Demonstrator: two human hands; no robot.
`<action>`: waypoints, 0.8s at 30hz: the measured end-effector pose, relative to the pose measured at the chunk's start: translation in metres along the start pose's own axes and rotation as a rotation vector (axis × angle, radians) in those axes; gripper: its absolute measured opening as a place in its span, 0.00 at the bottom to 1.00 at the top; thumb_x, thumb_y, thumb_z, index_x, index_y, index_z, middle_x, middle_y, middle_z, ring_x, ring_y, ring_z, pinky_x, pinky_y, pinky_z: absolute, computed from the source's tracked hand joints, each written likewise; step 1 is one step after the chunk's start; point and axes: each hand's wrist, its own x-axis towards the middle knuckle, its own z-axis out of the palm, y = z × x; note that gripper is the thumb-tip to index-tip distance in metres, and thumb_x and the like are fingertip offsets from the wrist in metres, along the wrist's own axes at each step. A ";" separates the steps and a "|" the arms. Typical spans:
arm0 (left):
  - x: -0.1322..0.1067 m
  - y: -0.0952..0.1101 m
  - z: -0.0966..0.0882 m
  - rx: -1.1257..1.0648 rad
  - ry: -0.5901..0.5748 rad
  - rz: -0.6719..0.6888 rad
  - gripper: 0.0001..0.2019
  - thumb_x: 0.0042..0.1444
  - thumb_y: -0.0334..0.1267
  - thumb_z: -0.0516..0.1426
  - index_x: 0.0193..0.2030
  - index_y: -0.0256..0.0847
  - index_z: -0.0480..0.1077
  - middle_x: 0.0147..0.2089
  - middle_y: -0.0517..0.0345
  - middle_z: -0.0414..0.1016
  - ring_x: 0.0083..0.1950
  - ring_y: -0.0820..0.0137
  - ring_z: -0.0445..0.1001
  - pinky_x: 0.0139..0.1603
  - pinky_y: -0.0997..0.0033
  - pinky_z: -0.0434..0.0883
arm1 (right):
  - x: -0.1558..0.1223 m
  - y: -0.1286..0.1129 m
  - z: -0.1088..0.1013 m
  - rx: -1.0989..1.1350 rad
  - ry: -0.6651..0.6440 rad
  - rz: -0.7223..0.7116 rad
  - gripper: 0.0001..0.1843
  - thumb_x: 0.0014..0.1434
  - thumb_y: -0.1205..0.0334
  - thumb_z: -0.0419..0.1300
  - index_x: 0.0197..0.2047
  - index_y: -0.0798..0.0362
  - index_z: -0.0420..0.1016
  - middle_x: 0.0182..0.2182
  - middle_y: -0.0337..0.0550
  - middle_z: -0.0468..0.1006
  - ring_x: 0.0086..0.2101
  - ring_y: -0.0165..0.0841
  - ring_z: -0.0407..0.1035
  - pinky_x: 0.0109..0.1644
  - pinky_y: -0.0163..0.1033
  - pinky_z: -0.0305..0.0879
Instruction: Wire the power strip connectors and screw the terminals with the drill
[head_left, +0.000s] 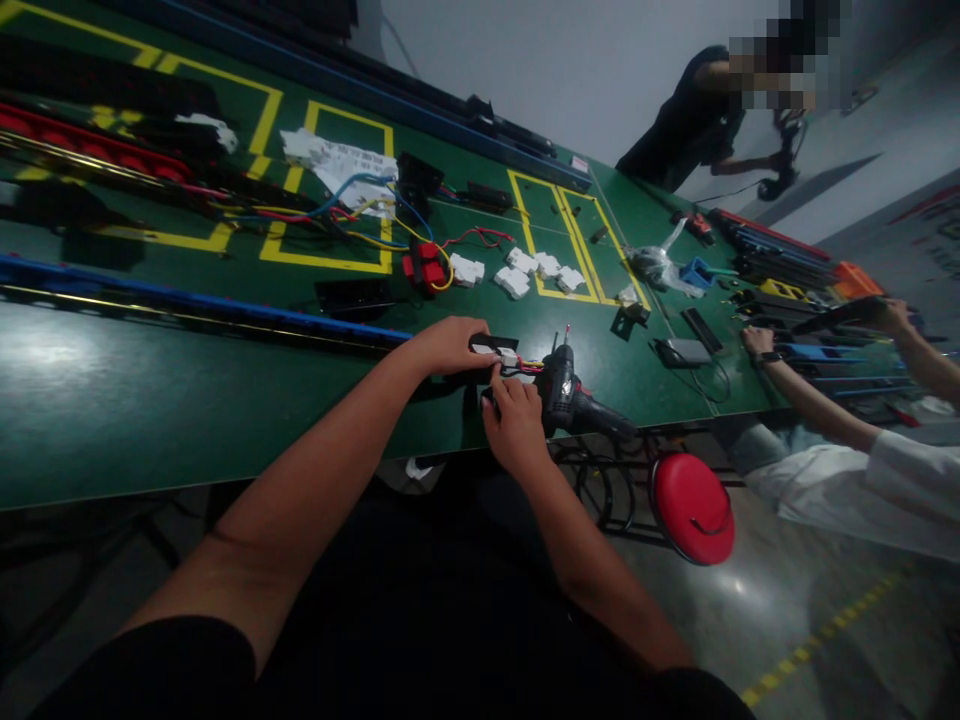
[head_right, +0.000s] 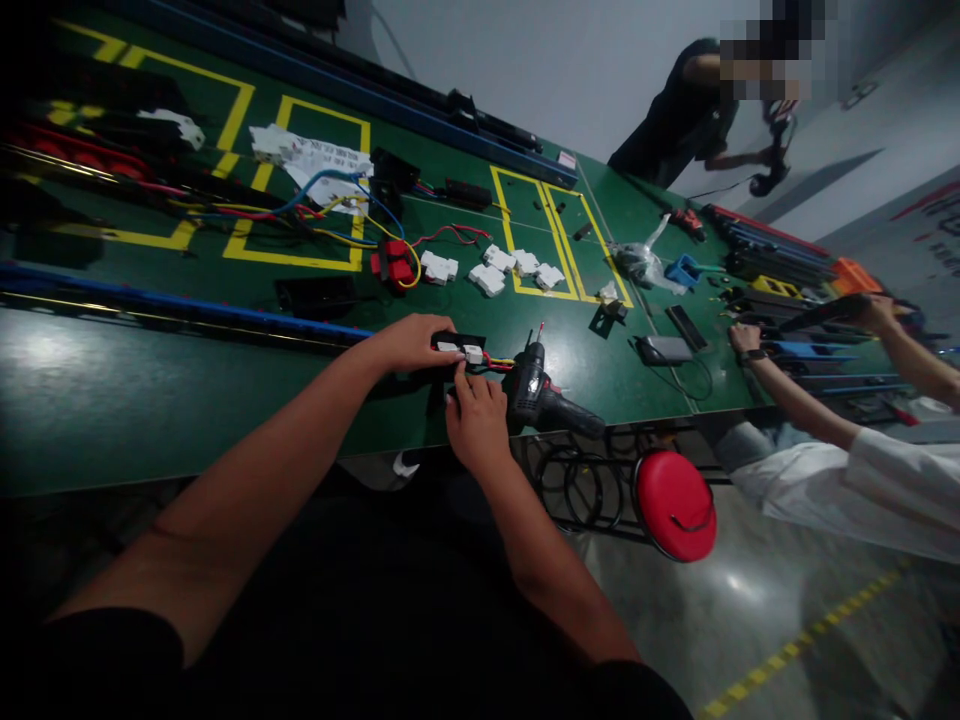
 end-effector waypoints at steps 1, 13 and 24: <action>0.000 0.001 0.000 -0.004 -0.002 -0.008 0.23 0.60 0.61 0.61 0.49 0.43 0.77 0.50 0.47 0.82 0.52 0.54 0.78 0.51 0.60 0.71 | -0.003 0.003 -0.004 0.066 0.010 -0.020 0.32 0.74 0.58 0.54 0.79 0.53 0.62 0.55 0.56 0.78 0.54 0.49 0.67 0.63 0.58 0.67; 0.016 -0.001 -0.013 -0.004 -0.079 -0.088 0.25 0.62 0.62 0.58 0.49 0.42 0.80 0.47 0.46 0.81 0.48 0.55 0.78 0.48 0.60 0.71 | -0.041 0.100 -0.080 -0.173 0.050 0.245 0.29 0.67 0.63 0.56 0.70 0.54 0.72 0.62 0.59 0.74 0.60 0.52 0.66 0.67 0.61 0.64; 0.054 -0.006 -0.036 0.007 -0.256 -0.112 0.26 0.63 0.59 0.52 0.46 0.44 0.83 0.49 0.49 0.82 0.44 0.61 0.77 0.41 0.68 0.72 | -0.057 0.109 -0.052 -0.275 0.056 0.224 0.36 0.69 0.62 0.49 0.79 0.53 0.58 0.71 0.57 0.66 0.66 0.52 0.60 0.71 0.61 0.58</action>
